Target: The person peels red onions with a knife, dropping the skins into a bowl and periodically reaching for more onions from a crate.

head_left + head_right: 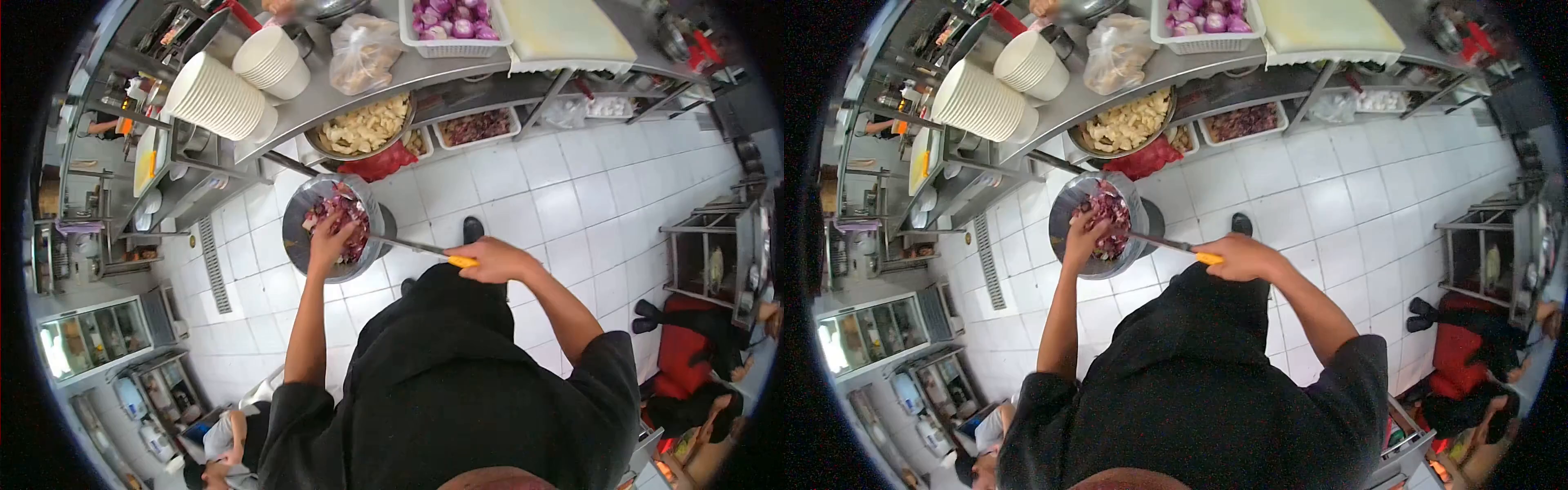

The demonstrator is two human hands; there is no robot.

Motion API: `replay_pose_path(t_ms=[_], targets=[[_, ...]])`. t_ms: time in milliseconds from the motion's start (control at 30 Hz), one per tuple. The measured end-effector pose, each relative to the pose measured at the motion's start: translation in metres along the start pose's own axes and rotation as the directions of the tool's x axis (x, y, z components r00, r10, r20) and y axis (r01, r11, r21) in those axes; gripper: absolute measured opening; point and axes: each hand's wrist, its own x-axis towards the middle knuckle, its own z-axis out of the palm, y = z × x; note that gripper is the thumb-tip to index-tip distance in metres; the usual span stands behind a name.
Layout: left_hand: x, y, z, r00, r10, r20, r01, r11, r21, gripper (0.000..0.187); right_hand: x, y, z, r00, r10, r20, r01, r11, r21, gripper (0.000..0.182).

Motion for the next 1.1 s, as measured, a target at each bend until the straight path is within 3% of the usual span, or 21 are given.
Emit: replay_pose_path(t_ms=[33,100,233,267,367,467,567,600,733,833,867,933,967,1033,1067,1100], targets=[[-0.025,0.0,-0.018,0.987,-0.159,0.026,0.162,0.974,-0.162,0.049,0.006,-0.02,0.013,1.0,-0.014,0.013,0.014,0.997,-0.072,0.05],[-0.064,-0.024,-0.05,0.993,-0.121,-0.001,0.113,0.935,-0.335,0.045,0.019,-0.056,0.035,0.998,-0.027,0.057,0.037,0.985,-0.171,0.051],[-0.122,-0.055,-0.102,0.956,-0.28,-0.087,0.202,0.844,-0.497,0.046,0.042,-0.104,0.064,0.985,-0.132,0.109,0.16,0.937,-0.309,0.059],[-0.129,-0.066,-0.109,0.954,-0.281,-0.102,0.189,0.833,-0.521,0.046,0.048,-0.114,0.068,0.979,-0.168,0.119,0.199,0.922,-0.334,0.062],[-0.143,-0.09,-0.127,0.943,-0.289,-0.163,0.148,0.807,-0.572,0.049,0.06,-0.144,0.075,0.983,-0.032,0.181,0.098,0.924,-0.369,0.072],[-0.146,-0.095,-0.129,0.921,-0.281,-0.269,0.069,0.798,-0.599,0.052,0.079,-0.142,0.097,0.994,-0.028,0.103,0.071,0.892,-0.447,0.077],[-0.137,-0.103,-0.131,0.894,-0.277,-0.351,0.023,0.812,-0.583,0.045,0.093,-0.154,0.1,0.998,0.016,0.055,0.009,0.907,-0.421,0.078],[-0.132,-0.105,-0.132,0.894,-0.257,-0.368,-0.015,0.803,-0.596,0.028,0.095,-0.158,0.097,0.998,0.03,0.053,-0.005,0.914,-0.406,0.075],[-0.11,-0.118,-0.14,0.893,-0.307,-0.328,0.018,0.754,-0.657,0.007,0.111,-0.176,0.089,0.997,0.044,0.057,-0.016,0.906,-0.422,0.07],[-0.086,-0.161,-0.168,0.788,-0.403,-0.466,-0.004,0.753,-0.658,0.008,0.13,-0.181,0.078,0.995,0.096,0.029,-0.072,0.884,-0.461,0.07],[-0.08,-0.179,-0.181,0.796,-0.379,-0.473,-0.103,0.684,-0.722,0.005,0.127,-0.187,0.061,0.991,0.133,0.027,-0.107,0.89,-0.442,0.07],[-0.08,-0.169,-0.206,0.917,-0.222,-0.331,-0.17,0.534,-0.828,0.008,0.131,-0.178,0.043,0.989,0.149,-0.011,-0.14,0.904,-0.405,0.071],[-0.092,-0.106,-0.2,0.879,-0.297,-0.374,-0.181,0.517,-0.837,0.015,0.137,-0.166,0.037,0.991,0.127,-0.052,-0.137,0.914,-0.381,0.071],[-0.086,-0.09,-0.204,0.895,-0.253,-0.369,-0.222,0.464,-0.857,0.028,0.153,-0.161,0.026,0.975,0.203,-0.092,-0.219,0.948,-0.23,0.071],[-0.084,-0.089,-0.205,0.894,-0.24,-0.378,-0.238,0.46,-0.855,0.037,0.162,-0.149,0.028,0.983,0.151,-0.108,-0.169,0.967,-0.191,0.069],[-0.074,-0.09,-0.202,0.918,-0.105,-0.382,-0.315,0.389,-0.866,0.042,0.172,-0.141,0.032,0.983,0.108,-0.146,-0.13,0.981,-0.147,0.067]])
